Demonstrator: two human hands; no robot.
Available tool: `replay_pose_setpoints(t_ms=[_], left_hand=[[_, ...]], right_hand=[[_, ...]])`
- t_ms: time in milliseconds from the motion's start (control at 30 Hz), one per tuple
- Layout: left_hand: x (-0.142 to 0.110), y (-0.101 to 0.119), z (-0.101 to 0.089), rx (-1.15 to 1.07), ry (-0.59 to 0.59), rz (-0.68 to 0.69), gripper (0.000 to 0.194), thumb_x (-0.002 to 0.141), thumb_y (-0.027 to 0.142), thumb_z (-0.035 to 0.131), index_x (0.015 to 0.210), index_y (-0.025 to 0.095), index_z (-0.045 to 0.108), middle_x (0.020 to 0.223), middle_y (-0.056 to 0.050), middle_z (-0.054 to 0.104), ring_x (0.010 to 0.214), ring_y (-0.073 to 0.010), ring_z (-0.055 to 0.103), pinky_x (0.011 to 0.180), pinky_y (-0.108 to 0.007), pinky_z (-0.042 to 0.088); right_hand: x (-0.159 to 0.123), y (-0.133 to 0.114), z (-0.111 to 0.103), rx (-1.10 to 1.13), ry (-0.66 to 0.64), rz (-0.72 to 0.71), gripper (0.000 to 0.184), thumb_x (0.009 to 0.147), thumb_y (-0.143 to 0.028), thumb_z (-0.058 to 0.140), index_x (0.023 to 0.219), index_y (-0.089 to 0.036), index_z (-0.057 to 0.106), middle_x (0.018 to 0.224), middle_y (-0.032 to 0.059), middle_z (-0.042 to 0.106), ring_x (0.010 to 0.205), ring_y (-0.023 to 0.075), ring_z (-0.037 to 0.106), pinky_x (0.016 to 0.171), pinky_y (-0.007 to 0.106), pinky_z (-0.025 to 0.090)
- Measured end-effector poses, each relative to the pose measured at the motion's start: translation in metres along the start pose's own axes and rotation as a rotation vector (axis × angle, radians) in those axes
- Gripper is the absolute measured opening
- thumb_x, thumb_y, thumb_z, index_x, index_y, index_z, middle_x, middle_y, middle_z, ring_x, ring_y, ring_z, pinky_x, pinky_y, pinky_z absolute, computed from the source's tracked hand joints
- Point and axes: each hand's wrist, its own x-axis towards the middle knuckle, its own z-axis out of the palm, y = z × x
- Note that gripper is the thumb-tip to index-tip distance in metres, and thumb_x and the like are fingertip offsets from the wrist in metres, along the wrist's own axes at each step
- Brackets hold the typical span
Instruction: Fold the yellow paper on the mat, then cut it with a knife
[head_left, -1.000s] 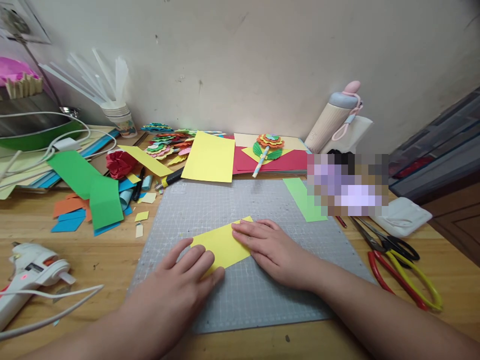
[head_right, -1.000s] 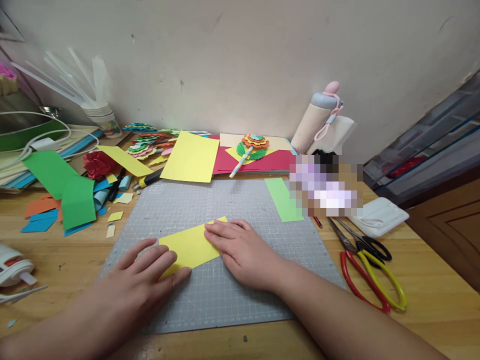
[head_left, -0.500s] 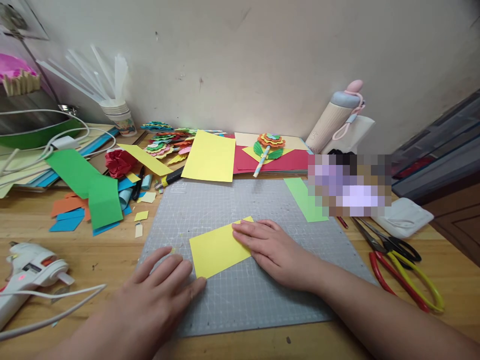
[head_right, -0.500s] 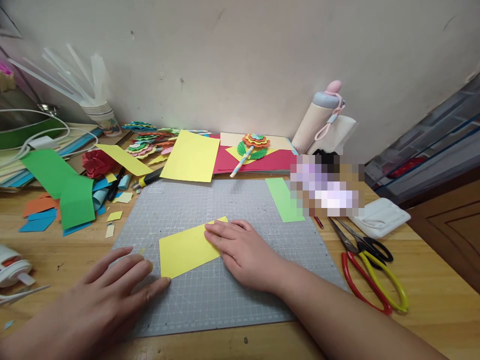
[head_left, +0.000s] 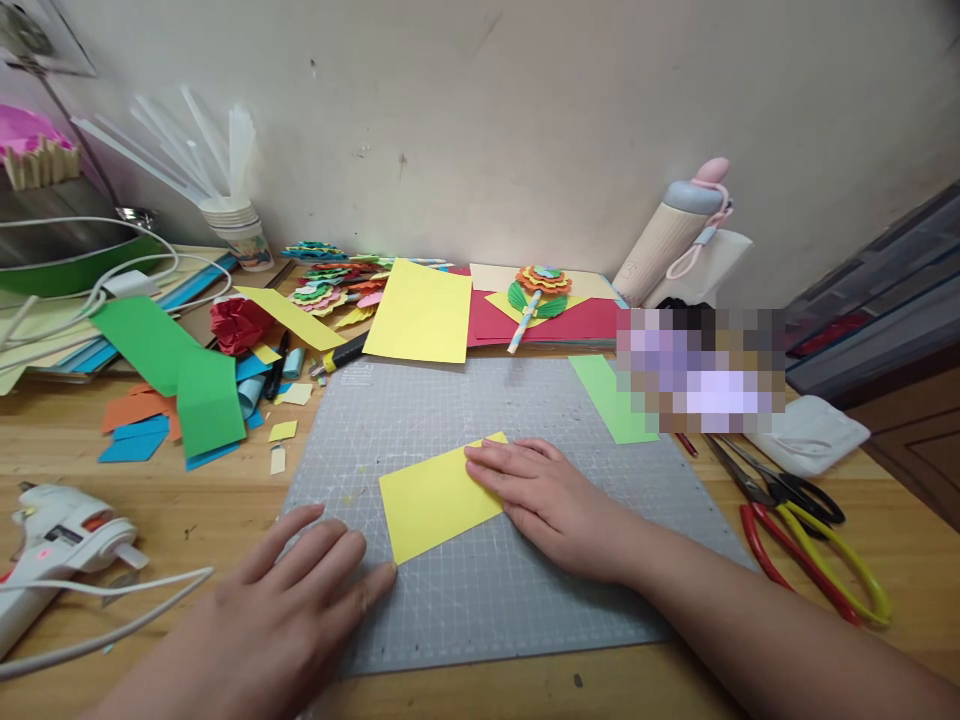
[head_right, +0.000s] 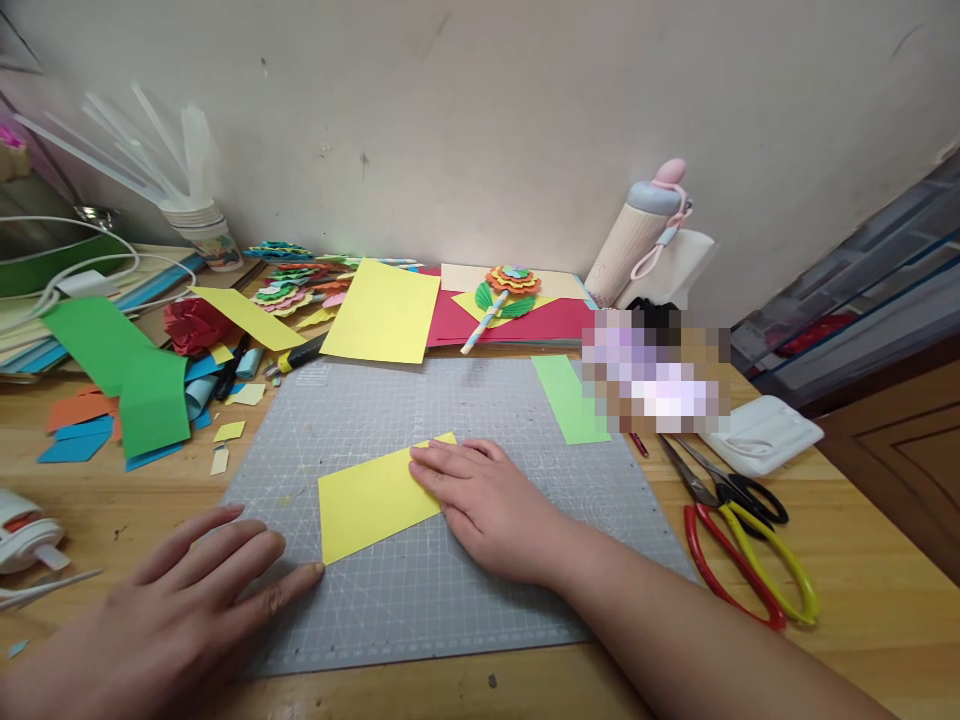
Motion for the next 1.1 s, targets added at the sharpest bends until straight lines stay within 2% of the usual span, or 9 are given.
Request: replay_pose_setpoints(t_ms=[167, 300, 400, 467, 667, 800, 900, 967, 1100], left_hand=[[0.005, 0.006, 0.002, -0.086, 0.064, -0.113, 0.023, 0.082, 0.017, 0.055, 0.095, 0.031, 0.067, 0.084, 0.001, 0.061, 0.091, -0.0222, 0.053, 0.101, -0.039, 0.029], [0.030, 0.012, -0.005, -0.233, 0.045, -0.169, 0.020, 0.086, 0.022, 0.049, 0.074, 0.026, 0.065, 0.082, 0.001, 0.059, 0.086, -0.0197, 0.054, 0.098, -0.041, 0.033], [0.056, 0.013, -0.004, -0.222, -0.001, -0.278, 0.018, 0.083, 0.036, 0.060, 0.094, 0.024, 0.067, 0.092, -0.003, 0.061, 0.091, -0.0254, 0.053, 0.088, -0.045, 0.039], [0.071, 0.011, 0.003, -0.191, -0.045, -0.327, 0.057, 0.075, 0.047, 0.069, 0.122, 0.019, 0.057, 0.107, -0.008, 0.060, 0.102, -0.0309, 0.051, 0.093, -0.050, 0.036], [0.086, 0.006, 0.028, -0.276, -0.044, -0.366, 0.065, 0.069, 0.050, 0.075, 0.120, 0.017, 0.054, 0.106, -0.009, 0.058, 0.101, -0.0308, 0.052, 0.089, -0.049, 0.038], [0.083, 0.004, 0.031, -0.383, 0.021, -0.388, 0.042, 0.077, 0.031, 0.070, 0.113, 0.018, 0.054, 0.103, -0.006, 0.059, 0.097, -0.0259, 0.054, 0.085, -0.044, 0.038], [0.081, 0.001, 0.029, -0.454, 0.016, -0.375, 0.009, 0.084, 0.023, 0.062, 0.092, 0.020, 0.059, 0.088, -0.001, 0.061, 0.088, -0.0214, 0.056, 0.080, -0.039, 0.036], [0.080, -0.001, 0.026, -0.485, 0.044, -0.348, 0.005, 0.087, 0.022, 0.059, 0.083, 0.020, 0.058, 0.080, 0.002, 0.061, 0.082, -0.0186, 0.056, 0.079, -0.038, 0.035], [0.078, -0.004, 0.020, -0.418, 0.237, -0.262, 0.009, 0.090, 0.018, 0.055, 0.082, 0.021, 0.057, 0.078, 0.003, 0.065, 0.076, -0.0157, 0.057, 0.082, -0.037, 0.034]], right_hand=[[0.000, 0.000, 0.000, 0.015, 0.006, -0.001, 0.050, 0.095, -0.014, 0.038, 0.143, -0.026, 0.039, 0.151, 0.0012, 0.038, 0.137, 0.0191, 0.035, 0.108, 0.045, 0.028], [0.000, 0.000, 0.000, 0.020, 0.013, -0.007, 0.049, 0.095, -0.015, 0.037, 0.143, -0.028, 0.038, 0.151, 0.0017, 0.038, 0.136, 0.0190, 0.035, 0.109, 0.046, 0.027], [0.000, 0.000, 0.001, 0.008, 0.014, -0.015, 0.048, 0.096, -0.016, 0.036, 0.143, -0.027, 0.038, 0.151, 0.0017, 0.038, 0.137, 0.0182, 0.033, 0.109, 0.045, 0.026], [0.000, 0.000, 0.001, -0.003, 0.013, -0.020, 0.048, 0.097, -0.016, 0.036, 0.143, -0.027, 0.038, 0.151, 0.0015, 0.038, 0.138, 0.0178, 0.032, 0.109, 0.045, 0.026], [-0.002, 0.001, 0.005, 0.004, 0.052, 0.013, 0.053, 0.094, -0.017, 0.040, 0.146, -0.026, 0.033, 0.153, 0.0044, 0.034, 0.138, 0.0200, 0.031, 0.110, 0.046, 0.026], [-0.002, 0.003, 0.012, 0.184, 0.279, 0.187, 0.069, 0.092, -0.029, 0.050, 0.151, -0.025, 0.015, 0.154, 0.0102, 0.028, 0.138, 0.0270, 0.029, 0.109, 0.050, 0.030], [-0.003, 0.005, 0.014, 0.509, 0.371, 0.301, 0.064, 0.093, -0.032, 0.047, 0.150, -0.028, 0.017, 0.133, 0.0106, 0.054, 0.114, 0.0242, 0.055, 0.092, 0.044, 0.049], [-0.004, 0.006, 0.012, 0.667, 0.386, 0.309, 0.057, 0.094, -0.033, 0.045, 0.147, -0.029, 0.024, 0.114, 0.0079, 0.064, 0.098, 0.0211, 0.062, 0.083, 0.040, 0.053], [-0.009, 0.008, 0.002, 0.504, 0.437, 0.171, 0.050, 0.091, -0.041, 0.054, 0.138, -0.031, 0.041, 0.133, 0.0086, 0.053, 0.123, 0.0250, 0.049, 0.099, 0.048, 0.042]])
